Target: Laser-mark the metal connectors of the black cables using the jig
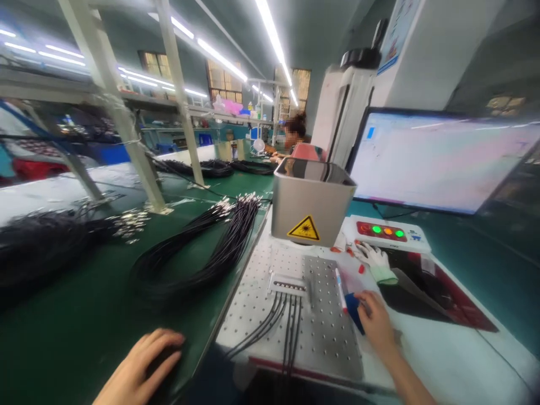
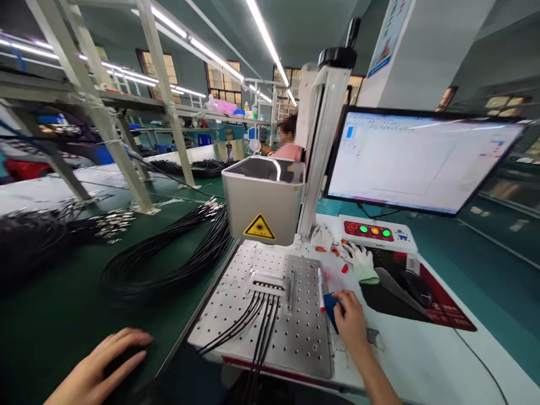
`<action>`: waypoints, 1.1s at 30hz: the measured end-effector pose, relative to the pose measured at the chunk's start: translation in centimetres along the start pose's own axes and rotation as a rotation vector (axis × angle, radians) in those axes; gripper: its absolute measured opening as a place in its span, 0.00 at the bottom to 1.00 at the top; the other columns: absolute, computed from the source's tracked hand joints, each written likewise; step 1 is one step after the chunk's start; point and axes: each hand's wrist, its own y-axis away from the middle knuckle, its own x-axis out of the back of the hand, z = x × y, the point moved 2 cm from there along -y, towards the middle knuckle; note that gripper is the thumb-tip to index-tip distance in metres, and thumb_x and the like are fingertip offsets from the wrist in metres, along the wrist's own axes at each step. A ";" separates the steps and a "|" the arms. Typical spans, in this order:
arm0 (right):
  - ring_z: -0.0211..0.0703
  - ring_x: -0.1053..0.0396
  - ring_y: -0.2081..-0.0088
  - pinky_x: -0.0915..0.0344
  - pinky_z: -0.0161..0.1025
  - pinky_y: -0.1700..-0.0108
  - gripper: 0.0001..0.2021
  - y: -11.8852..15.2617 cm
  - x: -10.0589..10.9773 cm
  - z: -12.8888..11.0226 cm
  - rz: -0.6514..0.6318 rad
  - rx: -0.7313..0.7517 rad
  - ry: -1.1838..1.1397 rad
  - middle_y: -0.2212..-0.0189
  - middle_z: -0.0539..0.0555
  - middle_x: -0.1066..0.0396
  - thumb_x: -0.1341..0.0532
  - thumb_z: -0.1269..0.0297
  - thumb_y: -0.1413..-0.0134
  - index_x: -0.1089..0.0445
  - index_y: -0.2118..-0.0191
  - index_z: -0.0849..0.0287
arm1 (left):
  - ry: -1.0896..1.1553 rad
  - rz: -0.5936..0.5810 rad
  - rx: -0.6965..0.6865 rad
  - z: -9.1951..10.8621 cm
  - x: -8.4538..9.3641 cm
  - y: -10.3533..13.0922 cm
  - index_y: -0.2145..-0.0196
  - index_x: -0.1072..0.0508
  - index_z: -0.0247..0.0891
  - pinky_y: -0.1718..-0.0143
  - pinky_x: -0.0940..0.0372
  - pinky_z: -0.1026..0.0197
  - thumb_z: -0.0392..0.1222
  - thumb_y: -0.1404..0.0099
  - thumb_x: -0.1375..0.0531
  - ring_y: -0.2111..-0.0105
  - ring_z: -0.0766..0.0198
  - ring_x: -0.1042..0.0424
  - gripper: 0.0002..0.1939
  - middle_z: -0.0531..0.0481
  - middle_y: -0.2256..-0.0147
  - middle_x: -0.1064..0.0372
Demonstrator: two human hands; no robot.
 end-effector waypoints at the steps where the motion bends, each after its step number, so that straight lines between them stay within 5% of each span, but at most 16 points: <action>1: 0.47 0.34 0.61 0.36 0.46 0.57 0.09 -0.3 -0.2 -0.4 -0.028 0.017 -0.005 0.66 0.55 0.34 0.48 0.63 0.52 0.32 0.67 0.56 | 0.011 -0.057 0.017 1.3 0.7 -0.5 0.63 0.27 0.46 0.60 0.31 0.65 0.55 0.41 0.45 0.61 0.61 0.29 0.15 0.52 0.61 0.30; 5: 0.48 0.35 0.56 0.38 0.47 0.53 0.13 -2.3 -2.2 -3.4 -0.206 0.091 -0.062 0.59 0.57 0.36 0.46 0.57 0.49 0.33 0.59 0.56 | 0.083 -0.304 -0.002 8.7 1.5 -3.2 0.62 0.30 0.42 0.59 0.34 0.65 0.47 0.35 0.51 0.61 0.64 0.31 0.13 0.51 0.62 0.31; 7: 0.50 0.37 0.53 0.39 0.49 0.50 0.17 -3.2 -3.8 -5.1 -0.317 0.147 -0.061 0.55 0.58 0.38 0.43 0.57 0.50 0.35 0.55 0.56 | 0.087 -0.375 -0.080 12.8 -0.2 -4.6 0.61 0.30 0.41 0.58 0.35 0.63 0.42 0.34 0.51 0.61 0.64 0.32 0.11 0.50 0.61 0.32; 10: 0.54 0.40 0.50 0.42 0.52 0.49 0.23 -4.0 -6.2 -7.0 -0.465 0.243 0.024 0.52 0.59 0.38 0.39 0.57 0.55 0.36 0.51 0.57 | 0.016 -0.435 -0.229 17.5 -5.2 -6.4 0.55 0.33 0.38 0.52 0.37 0.58 0.38 0.38 0.45 0.54 0.59 0.34 0.13 0.45 0.54 0.34; 14: 0.58 0.43 0.48 0.43 0.54 0.49 0.24 -4.3 -7.4 -8.0 -0.574 0.304 0.211 0.50 0.63 0.39 0.38 0.61 0.58 0.36 0.51 0.61 | -0.144 -0.377 -0.299 20.5 -12.3 -8.0 0.45 0.42 0.31 0.46 0.44 0.47 0.47 0.42 0.40 0.44 0.47 0.45 0.31 0.35 0.43 0.46; 18: 0.56 0.43 0.50 0.43 0.51 0.52 0.21 -4.7 -7.2 -8.3 -0.606 0.299 0.273 0.50 0.62 0.39 0.41 0.67 0.58 0.35 0.54 0.60 | -0.206 -0.328 -0.280 21.2 -15.9 -8.5 0.43 0.46 0.26 0.44 0.49 0.46 0.52 0.39 0.45 0.42 0.47 0.49 0.33 0.32 0.42 0.48; 25: 0.50 0.39 0.57 0.42 0.44 0.56 0.14 -5.9 -6.9 -9.7 -0.595 0.320 0.240 0.61 0.58 0.35 0.42 0.74 0.64 0.36 0.65 0.59 | -0.280 -0.194 -0.322 22.0 -15.5 -8.7 0.47 0.42 0.26 0.50 0.43 0.48 0.39 0.37 0.49 0.52 0.50 0.39 0.22 0.33 0.53 0.38; 30: 0.47 0.34 0.62 0.39 0.41 0.61 0.15 -6.7 -5.1 -12.9 -0.467 0.251 0.088 0.65 0.56 0.33 0.44 0.71 0.60 0.40 0.61 0.58 | -0.277 -0.103 -0.262 23.1 -12.6 -10.3 0.45 0.44 0.34 0.66 0.37 0.55 0.32 0.37 0.53 0.63 0.54 0.36 0.21 0.41 0.63 0.38; 33: 0.49 0.33 0.60 0.37 0.42 0.60 0.21 -7.9 -4.3 -14.4 -0.392 0.178 -0.092 0.62 0.56 0.33 0.40 0.64 0.58 0.41 0.55 0.58 | -0.070 -0.041 -0.123 22.1 -10.7 -11.9 0.46 0.43 0.37 0.65 0.37 0.58 0.31 0.39 0.51 0.63 0.57 0.36 0.22 0.43 0.62 0.38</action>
